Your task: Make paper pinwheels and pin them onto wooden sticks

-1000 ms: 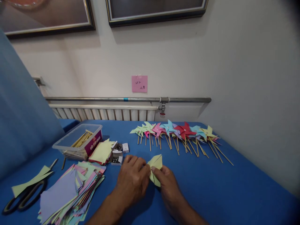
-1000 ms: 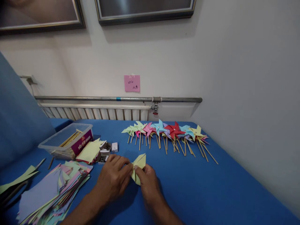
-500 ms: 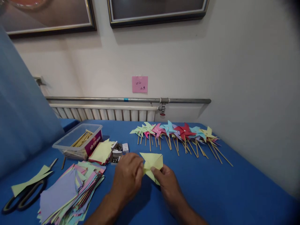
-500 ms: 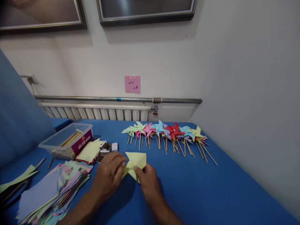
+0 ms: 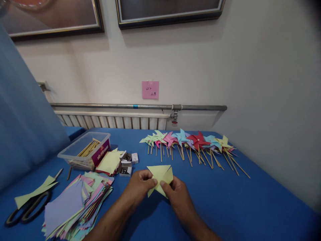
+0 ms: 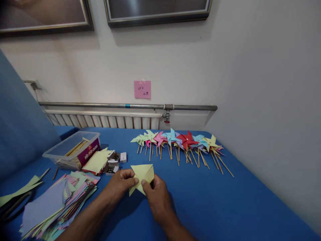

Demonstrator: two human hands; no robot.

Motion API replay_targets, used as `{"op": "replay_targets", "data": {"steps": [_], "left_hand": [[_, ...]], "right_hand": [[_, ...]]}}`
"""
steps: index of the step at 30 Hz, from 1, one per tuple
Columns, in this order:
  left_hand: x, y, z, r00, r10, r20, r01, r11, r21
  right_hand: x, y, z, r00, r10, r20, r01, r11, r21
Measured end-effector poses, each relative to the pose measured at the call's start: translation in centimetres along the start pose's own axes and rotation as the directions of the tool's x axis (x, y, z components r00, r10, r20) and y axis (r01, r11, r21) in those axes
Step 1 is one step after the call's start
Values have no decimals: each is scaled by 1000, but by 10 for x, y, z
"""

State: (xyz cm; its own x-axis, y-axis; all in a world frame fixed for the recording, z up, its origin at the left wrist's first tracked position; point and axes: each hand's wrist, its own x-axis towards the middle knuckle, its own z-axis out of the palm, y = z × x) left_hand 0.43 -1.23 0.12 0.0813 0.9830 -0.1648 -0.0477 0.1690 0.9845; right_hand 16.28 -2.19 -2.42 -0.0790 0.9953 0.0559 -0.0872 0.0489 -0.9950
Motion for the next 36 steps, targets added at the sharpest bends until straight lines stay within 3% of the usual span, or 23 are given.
{"op": "replay_targets", "data": {"steps": [7,10,25,36], "left_hand": [[-9,17,4,996,-67,50,69,997,-34],[-10,18,5,997,-71,22,71,997,-5],[7,-17,8,997,18,-71,-20,1000,-19],[-11,11,2,998,-63,9,63,973,-222]], "right_hand": [[-2,-5,0,1000,13,5,-13,998,-55],[-1,-4,0,1000,10,-5,-11,998,-66],[1,-6,-1,999,23,-23,-24,999,-30],[0,-7,-1,999,48,-11,-48,999,-25]]}}
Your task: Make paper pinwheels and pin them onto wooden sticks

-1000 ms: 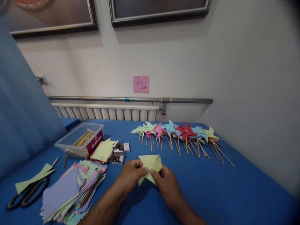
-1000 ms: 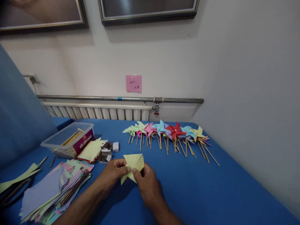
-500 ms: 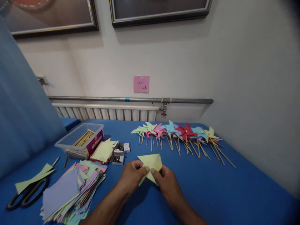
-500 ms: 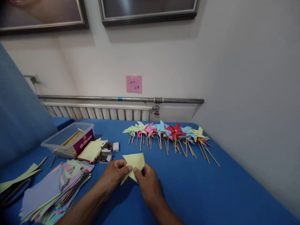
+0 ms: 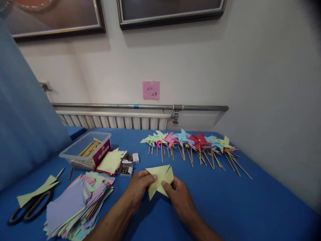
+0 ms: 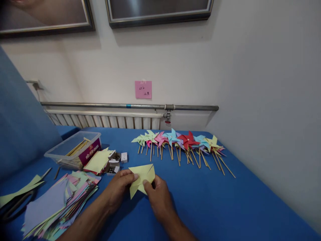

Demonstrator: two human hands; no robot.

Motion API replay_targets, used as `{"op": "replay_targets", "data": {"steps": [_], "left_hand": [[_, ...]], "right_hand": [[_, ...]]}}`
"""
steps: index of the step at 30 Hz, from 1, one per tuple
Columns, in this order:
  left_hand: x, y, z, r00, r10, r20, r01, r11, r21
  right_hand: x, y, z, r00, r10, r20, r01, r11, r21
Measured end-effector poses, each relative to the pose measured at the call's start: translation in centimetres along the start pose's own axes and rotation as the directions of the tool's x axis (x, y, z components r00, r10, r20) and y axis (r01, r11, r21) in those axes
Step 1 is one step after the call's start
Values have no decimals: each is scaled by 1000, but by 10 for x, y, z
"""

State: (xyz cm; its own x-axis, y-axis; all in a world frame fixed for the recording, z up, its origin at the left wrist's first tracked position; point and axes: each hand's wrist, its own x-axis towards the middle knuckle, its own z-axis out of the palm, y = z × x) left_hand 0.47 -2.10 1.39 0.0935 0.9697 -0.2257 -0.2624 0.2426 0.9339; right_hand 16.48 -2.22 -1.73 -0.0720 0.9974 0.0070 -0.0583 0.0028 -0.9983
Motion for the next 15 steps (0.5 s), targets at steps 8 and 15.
{"op": "replay_targets", "data": {"steps": [8,15], "left_hand": [[8,-6,0,992,24,128,-31,998,53],[2,-3,3,992,47,115,-56,995,77]], "right_hand": [[-2,-2,1,999,-17,48,19,999,-47],[-3,-2,1,997,23,80,-23,1000,1]]}}
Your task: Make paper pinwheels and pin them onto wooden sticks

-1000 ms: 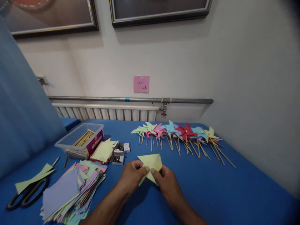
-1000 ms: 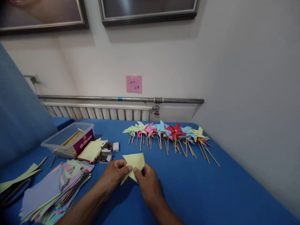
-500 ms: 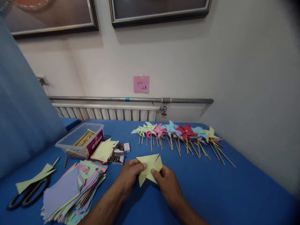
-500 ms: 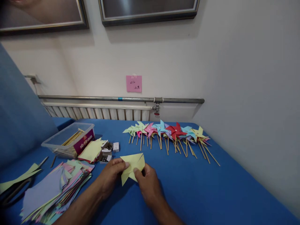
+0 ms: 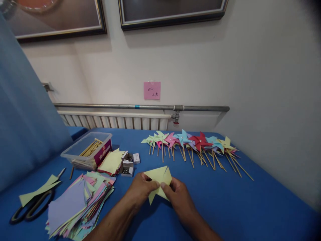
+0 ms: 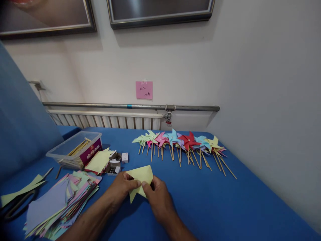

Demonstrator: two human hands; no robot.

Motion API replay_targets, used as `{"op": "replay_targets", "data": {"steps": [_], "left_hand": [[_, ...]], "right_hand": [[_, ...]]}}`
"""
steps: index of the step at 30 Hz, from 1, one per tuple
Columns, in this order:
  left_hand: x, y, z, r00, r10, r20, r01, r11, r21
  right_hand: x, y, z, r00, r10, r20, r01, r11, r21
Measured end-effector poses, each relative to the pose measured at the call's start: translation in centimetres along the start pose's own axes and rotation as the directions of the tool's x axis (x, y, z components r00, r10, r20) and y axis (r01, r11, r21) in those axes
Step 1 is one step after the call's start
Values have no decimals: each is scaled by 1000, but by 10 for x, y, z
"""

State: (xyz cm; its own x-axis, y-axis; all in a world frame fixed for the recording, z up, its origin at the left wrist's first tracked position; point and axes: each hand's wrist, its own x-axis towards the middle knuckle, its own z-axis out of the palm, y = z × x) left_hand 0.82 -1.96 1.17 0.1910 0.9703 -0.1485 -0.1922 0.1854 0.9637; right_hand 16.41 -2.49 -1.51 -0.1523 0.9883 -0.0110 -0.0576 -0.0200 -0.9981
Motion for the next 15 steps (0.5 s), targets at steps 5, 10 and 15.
{"op": "replay_targets", "data": {"steps": [5,10,15], "left_hand": [[-3,9,4,1000,-13,-13,11,994,-110],[-5,11,10,998,44,-36,-51,972,-230],[-3,-2,22,990,82,-116,-113,949,-295]], "right_hand": [[-6,-8,2,998,-24,65,6,966,257],[-8,2,11,996,-69,59,41,921,386],[-6,13,25,994,-69,-81,96,910,404]]}}
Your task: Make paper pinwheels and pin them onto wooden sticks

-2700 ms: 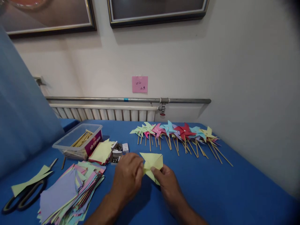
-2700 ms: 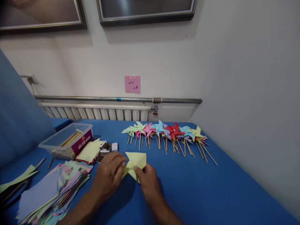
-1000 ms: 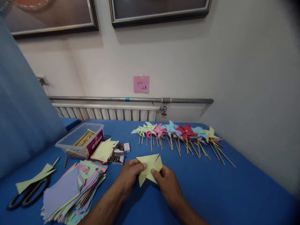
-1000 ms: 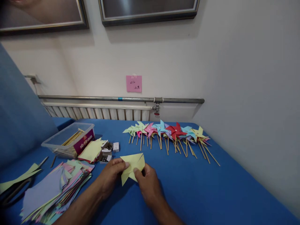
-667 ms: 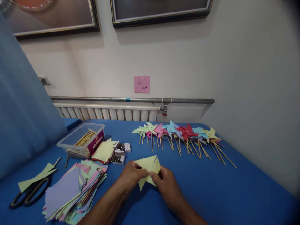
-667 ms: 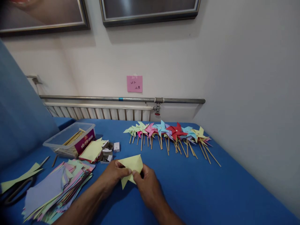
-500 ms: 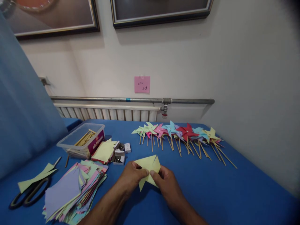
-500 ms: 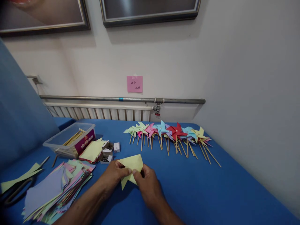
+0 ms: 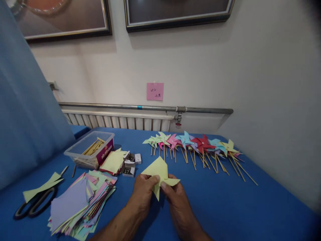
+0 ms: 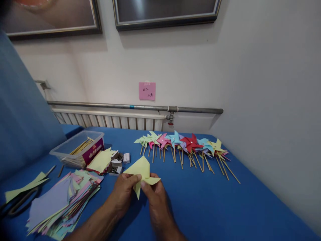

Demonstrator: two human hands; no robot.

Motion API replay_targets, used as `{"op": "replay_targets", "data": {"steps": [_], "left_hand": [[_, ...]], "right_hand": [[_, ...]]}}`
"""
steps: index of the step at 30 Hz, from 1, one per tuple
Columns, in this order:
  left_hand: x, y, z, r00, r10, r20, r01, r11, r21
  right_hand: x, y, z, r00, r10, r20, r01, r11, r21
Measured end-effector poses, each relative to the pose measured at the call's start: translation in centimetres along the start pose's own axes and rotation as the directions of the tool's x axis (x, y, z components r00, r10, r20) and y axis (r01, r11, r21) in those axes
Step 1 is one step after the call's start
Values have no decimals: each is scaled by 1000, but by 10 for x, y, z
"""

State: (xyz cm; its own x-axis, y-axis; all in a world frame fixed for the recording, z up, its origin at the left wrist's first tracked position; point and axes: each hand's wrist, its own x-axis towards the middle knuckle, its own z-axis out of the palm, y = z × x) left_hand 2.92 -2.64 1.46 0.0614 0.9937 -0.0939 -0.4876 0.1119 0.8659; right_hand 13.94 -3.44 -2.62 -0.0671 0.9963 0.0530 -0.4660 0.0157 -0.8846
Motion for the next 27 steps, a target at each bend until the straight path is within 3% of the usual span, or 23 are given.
{"op": "replay_targets", "data": {"steps": [4,14,19,23,27], "left_hand": [[-2,-11,8,995,35,-94,-32,999,29],[-7,-16,13,995,82,-58,-83,996,-20],[-5,-11,1,997,36,-75,-38,999,-26],[5,8,-15,987,39,-155,-23,994,103],[12,23,-25,982,136,-128,-86,939,334]], "right_hand": [[2,1,5,999,5,-50,-6,1000,-20],[8,0,1,995,-22,-94,17,999,-47],[10,-4,-7,994,-4,-112,-5,997,-77],[7,-4,-15,994,32,-101,-51,981,-185],[4,-2,-18,993,76,-86,-96,960,-261]]}}
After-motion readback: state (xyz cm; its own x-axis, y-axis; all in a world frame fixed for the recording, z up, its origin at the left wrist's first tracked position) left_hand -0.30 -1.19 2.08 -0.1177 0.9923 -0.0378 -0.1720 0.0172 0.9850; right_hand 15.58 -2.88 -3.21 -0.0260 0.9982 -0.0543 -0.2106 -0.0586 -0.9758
